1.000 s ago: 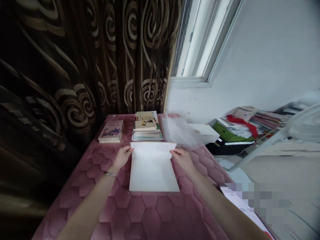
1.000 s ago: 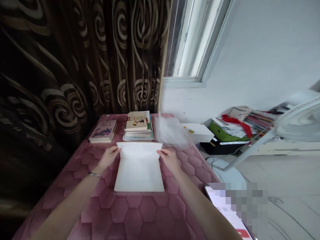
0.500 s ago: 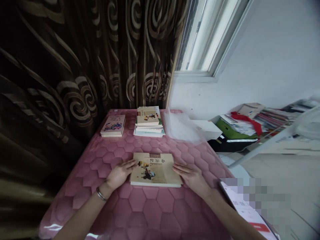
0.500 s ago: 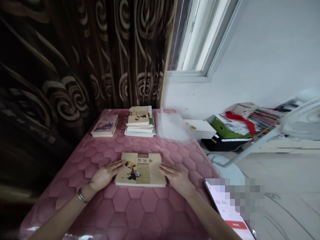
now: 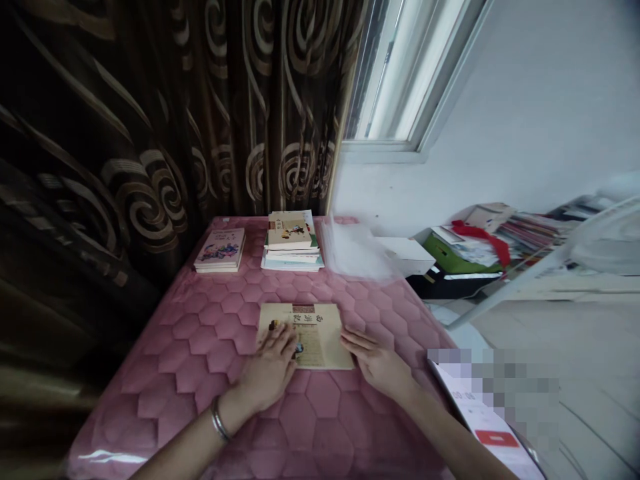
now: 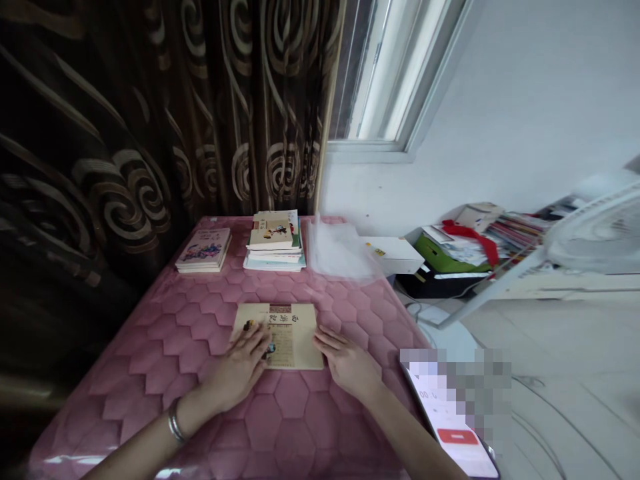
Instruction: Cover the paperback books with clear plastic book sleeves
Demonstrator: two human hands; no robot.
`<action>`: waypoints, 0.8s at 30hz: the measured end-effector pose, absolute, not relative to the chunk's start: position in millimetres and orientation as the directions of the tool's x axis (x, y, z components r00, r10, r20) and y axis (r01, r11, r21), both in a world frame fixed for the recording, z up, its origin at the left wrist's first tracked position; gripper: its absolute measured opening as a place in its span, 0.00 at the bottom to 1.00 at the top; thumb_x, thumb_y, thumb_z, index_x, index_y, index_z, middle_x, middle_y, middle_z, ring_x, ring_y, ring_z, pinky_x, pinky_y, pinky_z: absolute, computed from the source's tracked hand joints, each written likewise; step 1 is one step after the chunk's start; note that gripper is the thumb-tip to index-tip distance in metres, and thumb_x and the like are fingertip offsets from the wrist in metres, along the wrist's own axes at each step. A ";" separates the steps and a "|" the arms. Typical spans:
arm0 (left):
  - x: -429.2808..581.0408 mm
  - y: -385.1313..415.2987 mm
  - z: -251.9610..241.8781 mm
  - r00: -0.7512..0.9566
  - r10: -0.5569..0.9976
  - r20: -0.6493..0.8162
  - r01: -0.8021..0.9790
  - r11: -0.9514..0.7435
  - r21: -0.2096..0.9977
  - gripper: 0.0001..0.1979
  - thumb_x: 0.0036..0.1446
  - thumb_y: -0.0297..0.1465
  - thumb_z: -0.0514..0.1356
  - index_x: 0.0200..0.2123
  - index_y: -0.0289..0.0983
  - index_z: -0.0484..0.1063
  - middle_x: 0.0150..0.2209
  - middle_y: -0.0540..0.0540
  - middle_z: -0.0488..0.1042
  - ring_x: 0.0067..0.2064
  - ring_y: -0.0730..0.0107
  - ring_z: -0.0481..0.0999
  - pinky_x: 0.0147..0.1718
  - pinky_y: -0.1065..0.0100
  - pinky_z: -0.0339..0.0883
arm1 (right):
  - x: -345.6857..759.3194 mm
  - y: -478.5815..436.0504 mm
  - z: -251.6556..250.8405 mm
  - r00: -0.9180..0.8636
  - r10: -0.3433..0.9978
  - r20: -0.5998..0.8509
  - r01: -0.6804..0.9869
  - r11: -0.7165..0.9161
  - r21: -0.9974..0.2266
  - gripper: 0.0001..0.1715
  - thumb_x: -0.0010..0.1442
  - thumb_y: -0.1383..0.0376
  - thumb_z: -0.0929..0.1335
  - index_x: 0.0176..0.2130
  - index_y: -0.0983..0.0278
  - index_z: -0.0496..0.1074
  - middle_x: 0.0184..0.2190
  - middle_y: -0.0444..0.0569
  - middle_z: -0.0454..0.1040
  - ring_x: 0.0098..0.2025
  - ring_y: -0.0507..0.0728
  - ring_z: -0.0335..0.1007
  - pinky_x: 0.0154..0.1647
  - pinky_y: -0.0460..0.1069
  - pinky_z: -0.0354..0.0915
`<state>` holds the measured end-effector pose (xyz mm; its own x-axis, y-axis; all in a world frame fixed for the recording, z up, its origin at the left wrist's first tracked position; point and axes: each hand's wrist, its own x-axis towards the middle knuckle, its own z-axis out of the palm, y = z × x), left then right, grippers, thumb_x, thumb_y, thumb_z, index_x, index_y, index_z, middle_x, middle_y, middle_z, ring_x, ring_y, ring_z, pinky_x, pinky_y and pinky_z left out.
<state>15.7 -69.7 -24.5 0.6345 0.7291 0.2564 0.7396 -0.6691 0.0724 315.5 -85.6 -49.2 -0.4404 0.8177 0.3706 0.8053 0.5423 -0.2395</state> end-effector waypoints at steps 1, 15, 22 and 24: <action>22.5 -73.3 -29.1 0.635 0.724 0.269 0.738 -0.672 0.067 0.28 0.62 0.34 0.50 0.65 0.39 0.54 0.67 0.40 0.54 0.67 0.56 0.53 0.62 0.50 0.51 | 311.6 -87.5 -46.3 -0.414 0.830 0.374 0.817 0.520 -0.251 0.29 0.56 0.76 0.59 0.53 0.60 0.72 0.54 0.47 0.72 0.59 0.57 0.65 0.60 0.56 0.64; 21.3 -86.5 -52.3 0.547 0.754 0.365 0.812 -0.583 -0.013 0.37 0.59 0.31 0.52 0.68 0.36 0.39 0.67 0.40 0.51 0.67 0.55 0.53 0.60 0.53 0.56 | 236.3 -140.4 -70.4 -0.395 0.823 0.409 0.895 0.445 -0.030 0.49 0.59 0.62 0.65 0.69 0.67 0.36 0.66 0.56 0.50 0.66 0.65 0.51 0.60 0.61 0.59; -3.5 -92.6 -60.7 0.493 0.778 0.389 0.856 -0.513 -0.059 0.40 0.57 0.27 0.52 0.69 0.37 0.35 0.68 0.39 0.50 0.67 0.55 0.51 0.63 0.51 0.52 | 264.1 -142.8 -85.5 -0.270 0.848 0.457 0.948 0.316 -0.027 0.48 0.62 0.61 0.62 0.69 0.65 0.29 0.66 0.55 0.53 0.63 0.64 0.59 0.56 0.59 0.64; 2.0 -86.6 -61.1 0.530 0.759 0.378 0.837 -0.539 -0.092 0.40 0.55 0.28 0.55 0.68 0.35 0.40 0.67 0.37 0.51 0.67 0.53 0.51 0.64 0.52 0.49 | 263.3 -141.4 -89.4 -0.275 0.845 0.459 0.947 0.321 -0.024 0.49 0.62 0.61 0.63 0.69 0.65 0.30 0.66 0.55 0.52 0.62 0.64 0.59 0.55 0.57 0.65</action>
<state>2.0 -86.6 -61.1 0.5299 0.7591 0.3781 0.8375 -0.5386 -0.0923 263.3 -141.4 -89.4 -0.2751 0.8446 0.4594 0.9467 0.3213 -0.0239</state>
